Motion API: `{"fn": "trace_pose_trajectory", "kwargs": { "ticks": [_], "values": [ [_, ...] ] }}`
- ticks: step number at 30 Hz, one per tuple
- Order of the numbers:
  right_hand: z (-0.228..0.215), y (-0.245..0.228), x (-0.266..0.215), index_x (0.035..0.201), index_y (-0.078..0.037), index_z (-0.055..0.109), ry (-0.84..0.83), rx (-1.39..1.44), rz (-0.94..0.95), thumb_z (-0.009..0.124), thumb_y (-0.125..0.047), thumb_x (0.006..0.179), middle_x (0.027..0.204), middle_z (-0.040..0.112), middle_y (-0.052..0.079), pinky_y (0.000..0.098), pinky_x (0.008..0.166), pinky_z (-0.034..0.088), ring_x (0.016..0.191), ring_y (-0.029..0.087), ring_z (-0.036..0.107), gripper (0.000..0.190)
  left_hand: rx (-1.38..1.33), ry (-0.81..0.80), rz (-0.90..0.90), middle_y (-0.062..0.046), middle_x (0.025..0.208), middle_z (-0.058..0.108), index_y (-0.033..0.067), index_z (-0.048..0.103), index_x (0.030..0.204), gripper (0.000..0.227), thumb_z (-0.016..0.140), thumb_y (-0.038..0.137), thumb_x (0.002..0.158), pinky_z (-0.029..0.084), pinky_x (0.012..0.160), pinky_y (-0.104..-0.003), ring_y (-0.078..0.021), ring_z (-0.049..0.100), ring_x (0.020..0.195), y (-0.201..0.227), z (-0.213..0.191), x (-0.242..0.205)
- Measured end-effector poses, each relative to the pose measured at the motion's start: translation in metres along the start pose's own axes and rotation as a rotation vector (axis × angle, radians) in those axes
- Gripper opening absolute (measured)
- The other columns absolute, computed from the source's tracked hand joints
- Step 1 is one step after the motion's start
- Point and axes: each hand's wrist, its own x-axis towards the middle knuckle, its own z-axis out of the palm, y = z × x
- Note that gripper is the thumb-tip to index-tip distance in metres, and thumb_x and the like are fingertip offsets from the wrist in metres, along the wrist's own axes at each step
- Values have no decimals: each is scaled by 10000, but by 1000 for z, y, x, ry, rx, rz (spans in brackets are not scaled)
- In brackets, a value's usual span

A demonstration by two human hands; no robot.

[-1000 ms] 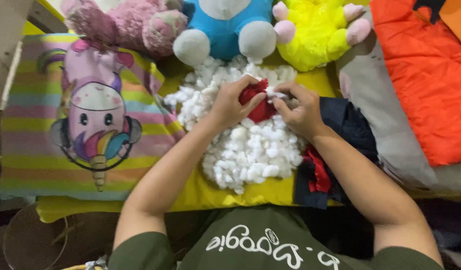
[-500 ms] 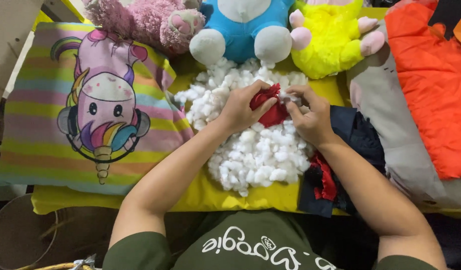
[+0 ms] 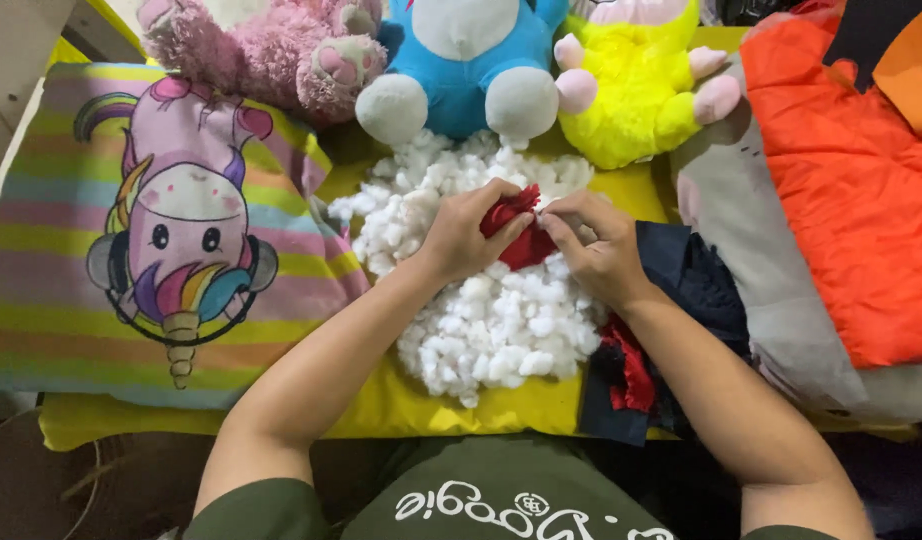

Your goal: Stuffing small fabric toy parts with white fiberfill by hand.

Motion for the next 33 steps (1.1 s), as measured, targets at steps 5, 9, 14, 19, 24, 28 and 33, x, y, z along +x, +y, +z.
{"fn": "trace_pose_trajectory", "kwargs": {
  "ticks": [5, 9, 14, 19, 24, 28, 33],
  "values": [
    [-2, -7, -2, 1124, -96, 769, 4, 9, 24, 785, -57, 918, 955, 760, 123, 413, 816, 583, 867, 329, 730, 211, -3, 33, 54, -80, 823, 731, 144, 662, 1080, 193, 755, 233, 936, 597, 643, -382, -321, 739, 753, -5, 3, -4],
    [-1, 7, -3, 1081, -27, 762, -23, -81, -75, 802, 1, 841, 935, 742, 177, 459, 793, 583, 887, 417, 727, 245, 83, 80, 145, -96, 834, 726, 123, 662, 1078, 222, 773, 229, 917, 611, 655, -379, -324, 738, 758, -8, 8, -4],
    [0, 7, -4, 1080, -52, 757, -25, -119, -157, 783, -54, 901, 970, 740, 151, 455, 829, 573, 906, 398, 716, 180, 91, 132, 221, -97, 838, 712, 104, 668, 1082, 193, 740, 215, 941, 608, 666, -365, -327, 734, 762, -3, 5, -5],
    [-1, 7, -5, 1080, -79, 753, 19, -129, -170, 760, -183, 975, 980, 749, 120, 436, 824, 576, 904, 366, 729, 148, 56, 125, 263, -127, 833, 705, 77, 664, 1084, 200, 741, 191, 939, 605, 661, -404, -357, 730, 761, 1, 9, 1],
    [1, 9, -12, 1056, -104, 761, 77, -144, -115, 790, -84, 901, 934, 750, 64, 387, 791, 585, 822, 283, 719, 158, 90, 156, 265, -60, 815, 705, 99, 668, 1073, 178, 734, 205, 947, 610, 661, -349, -293, 730, 722, 1, 10, -7],
    [0, 1, -6, 1105, -85, 772, 81, -58, -97, 754, -18, 910, 909, 727, 90, 379, 794, 590, 828, 274, 718, 206, 65, 136, 257, -59, 784, 699, 102, 668, 1053, 137, 717, 189, 961, 610, 646, -343, -285, 724, 687, 3, 6, -4],
    [-3, -4, -3, 1091, -67, 777, 47, -56, -75, 741, -13, 905, 929, 743, 116, 402, 770, 584, 854, 350, 734, 197, 95, 134, 243, -62, 799, 698, 108, 659, 1059, 171, 731, 221, 953, 609, 652, -360, -300, 731, 730, 1, 5, -4]
  ]
}}
